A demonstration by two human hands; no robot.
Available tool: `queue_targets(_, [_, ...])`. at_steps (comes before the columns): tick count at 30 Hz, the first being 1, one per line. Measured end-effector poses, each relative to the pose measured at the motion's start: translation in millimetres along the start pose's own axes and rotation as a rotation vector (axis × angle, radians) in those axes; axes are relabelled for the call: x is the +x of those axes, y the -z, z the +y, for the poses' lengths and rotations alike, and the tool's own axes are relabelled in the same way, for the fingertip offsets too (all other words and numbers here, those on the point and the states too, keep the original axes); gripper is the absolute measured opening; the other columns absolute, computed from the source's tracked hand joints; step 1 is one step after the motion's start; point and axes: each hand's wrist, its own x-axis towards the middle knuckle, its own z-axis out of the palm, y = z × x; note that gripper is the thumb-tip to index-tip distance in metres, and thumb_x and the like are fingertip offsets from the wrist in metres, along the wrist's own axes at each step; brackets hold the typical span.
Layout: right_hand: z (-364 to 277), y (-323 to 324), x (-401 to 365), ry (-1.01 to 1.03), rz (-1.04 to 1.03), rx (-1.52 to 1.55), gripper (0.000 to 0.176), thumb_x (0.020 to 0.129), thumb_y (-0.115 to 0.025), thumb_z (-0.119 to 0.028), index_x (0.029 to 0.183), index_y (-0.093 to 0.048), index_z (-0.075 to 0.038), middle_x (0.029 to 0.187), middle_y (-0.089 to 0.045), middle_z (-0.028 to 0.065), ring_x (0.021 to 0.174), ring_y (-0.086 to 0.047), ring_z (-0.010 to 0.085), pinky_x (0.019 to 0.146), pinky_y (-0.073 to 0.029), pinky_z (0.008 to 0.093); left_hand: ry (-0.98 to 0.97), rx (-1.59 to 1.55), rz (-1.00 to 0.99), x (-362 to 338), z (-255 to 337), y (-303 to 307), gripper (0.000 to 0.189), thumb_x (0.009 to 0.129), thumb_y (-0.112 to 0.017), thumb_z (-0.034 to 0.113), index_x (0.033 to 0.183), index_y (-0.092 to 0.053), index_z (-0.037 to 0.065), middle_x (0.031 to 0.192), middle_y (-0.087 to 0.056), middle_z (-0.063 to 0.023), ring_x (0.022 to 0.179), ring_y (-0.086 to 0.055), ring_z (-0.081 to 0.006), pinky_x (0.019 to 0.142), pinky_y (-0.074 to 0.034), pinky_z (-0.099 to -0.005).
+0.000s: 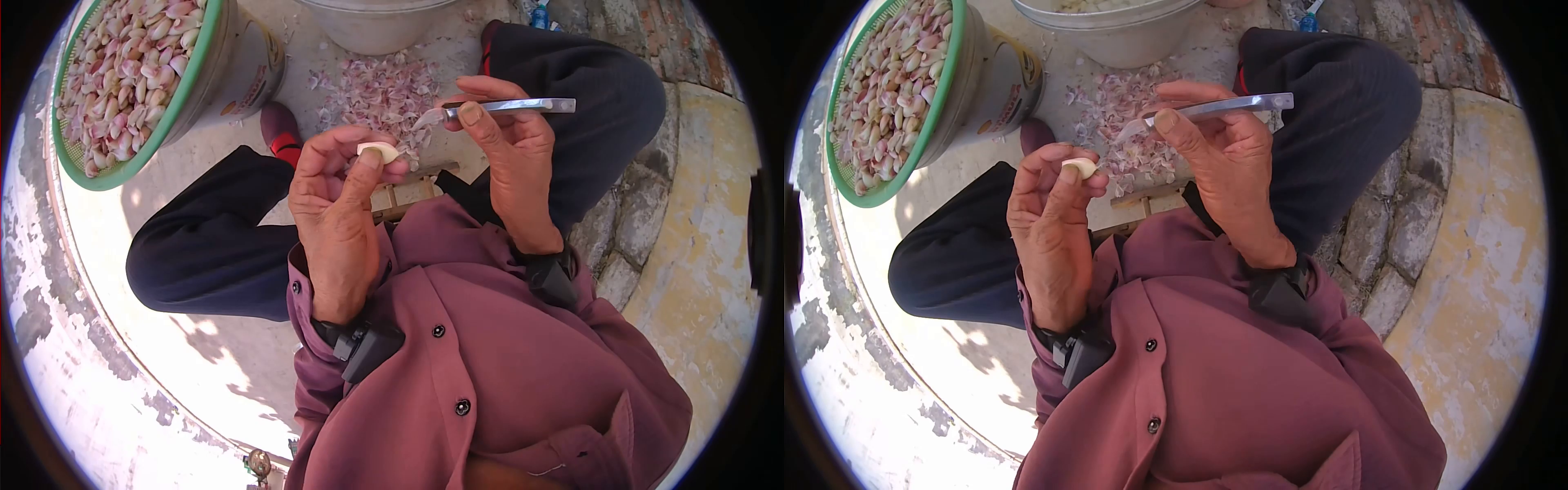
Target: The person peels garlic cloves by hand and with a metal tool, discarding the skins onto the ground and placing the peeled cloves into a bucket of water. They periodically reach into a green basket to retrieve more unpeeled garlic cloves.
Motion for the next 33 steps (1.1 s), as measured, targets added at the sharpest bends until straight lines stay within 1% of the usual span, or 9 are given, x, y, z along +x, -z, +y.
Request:
queue_targets(7, [-5, -5, -9, 0.152, -0.235, -0.11, 0.027, 0.087, -0.07, -0.011, 0.107, -0.061, 0.003, 0.099, -0.067, 0.0115, 0.09, -0.062, 0.0142, 0.081, -0.049, 0.0254, 0.003, -0.02, -0.043, 1, -7, -2, 0.015, 0.087, -0.064, -0.002, 0.1, -0.057, -0.001, 0.093, -0.066, -0.0105, 0.076, -0.064, -0.0146, 0.076, -0.051, -0.0252])
queue_targets(14, [-10, -4, -9, 0.151, -0.236, -0.114, 0.024, 0.087, -0.07, -0.011, 0.104, -0.062, 0.003, 0.097, -0.067, 0.0113, 0.09, -0.063, 0.0145, 0.081, -0.049, 0.0257, -0.007, 0.066, -0.093, 1, -4, -2, 0.014, 0.087, -0.065, -0.003, 0.1, -0.059, -0.001, 0.089, -0.066, -0.0079, 0.076, -0.063, -0.0114, 0.074, -0.05, -0.0223])
queue_targets(20, [-8, -2, -8, 0.187, -0.214, -0.103, 0.017, 0.088, -0.069, -0.009, 0.101, -0.065, 0.001, 0.091, -0.067, 0.0052, 0.081, -0.063, 0.0095, 0.071, -0.051, 0.022, 0.039, 0.039, -0.122, 0, -3, -2, 0.015, 0.087, -0.065, -0.001, 0.1, -0.06, -0.001, 0.091, -0.066, -0.0088, 0.076, -0.063, -0.0116, 0.074, -0.051, -0.0226])
queue_targets(22, [-11, -4, -9, -0.05, -0.212, 0.222, 0.018, 0.088, -0.069, -0.01, 0.101, -0.065, 0.001, 0.089, -0.067, 0.0054, 0.082, -0.064, 0.0093, 0.071, -0.052, 0.022, 0.059, 0.01, -0.188, 2, -2, 3, 0.015, 0.087, -0.066, 0.001, 0.1, -0.06, -0.002, 0.093, -0.065, -0.0096, 0.076, -0.063, -0.0124, 0.075, -0.051, -0.0239])
queue_targets(23, [-13, -2, -8, -0.051, -0.212, 0.221, 0.018, 0.088, -0.069, -0.01, 0.101, -0.065, 0.001, 0.089, -0.067, 0.0054, 0.082, -0.064, 0.0093, 0.071, -0.052, 0.022, 0.079, -0.019, -0.254, 4, -2, 5, 0.015, 0.088, -0.066, 0.003, 0.101, -0.06, -0.002, 0.094, -0.065, -0.0103, 0.077, -0.063, -0.0132, 0.075, -0.052, -0.0251])
queue_targets(25, [-17, 5, -8, -0.308, -0.244, 0.317, 0.023, 0.089, -0.068, -0.016, 0.103, -0.062, 0.001, 0.093, -0.067, 0.0105, 0.083, -0.064, 0.013, 0.076, -0.052, 0.0251, 0.137, -0.092, -0.32, 5, -3, 10, 0.017, 0.088, -0.066, 0.005, 0.102, -0.059, -0.002, 0.096, -0.064, -0.011, 0.077, -0.063, -0.0138, 0.075, -0.052, -0.0259])
queue_targets(27, [-15, 3, -8, -0.307, -0.223, 0.304, 0.023, 0.089, -0.068, -0.017, 0.103, -0.062, 0.001, 0.093, -0.067, 0.0098, 0.081, -0.063, 0.0123, 0.074, -0.051, 0.0244, 0.198, -0.164, -0.387, 6, -2, 10, 0.02, 0.088, -0.066, 0.007, 0.104, -0.058, -0.003, 0.098, -0.064, -0.0117, 0.076, -0.063, -0.0144, 0.075, -0.052, -0.0268])
queue_targets(29, [-12, 3, -7, -0.301, -0.201, 0.288, 0.024, 0.09, -0.068, -0.018, 0.103, -0.062, 0.0, 0.092, -0.067, 0.0092, 0.08, -0.063, 0.0117, 0.073, -0.051, 0.0236, 0.257, -0.167, -0.29, 6, -3, 5, 0.024, 0.09, -0.065, 0.01, 0.108, -0.056, -0.002, 0.099, -0.063, -0.0113, 0.076, -0.061, -0.0143, 0.074, -0.051, -0.0268])
queue_targets(33, [-5, 1, -7, -0.129, -0.188, 0.142, 0.023, 0.091, -0.066, -0.018, 0.103, -0.062, 0.0, 0.094, -0.067, 0.0089, 0.08, -0.062, 0.0106, 0.074, -0.051, 0.0232, 0.17, -0.114, -0.276, 4, -9, -2, 0.024, 0.091, -0.063, 0.009, 0.111, -0.054, -0.001, 0.099, -0.062, -0.0101, 0.077, -0.059, -0.0126, 0.073, -0.048, -0.025])
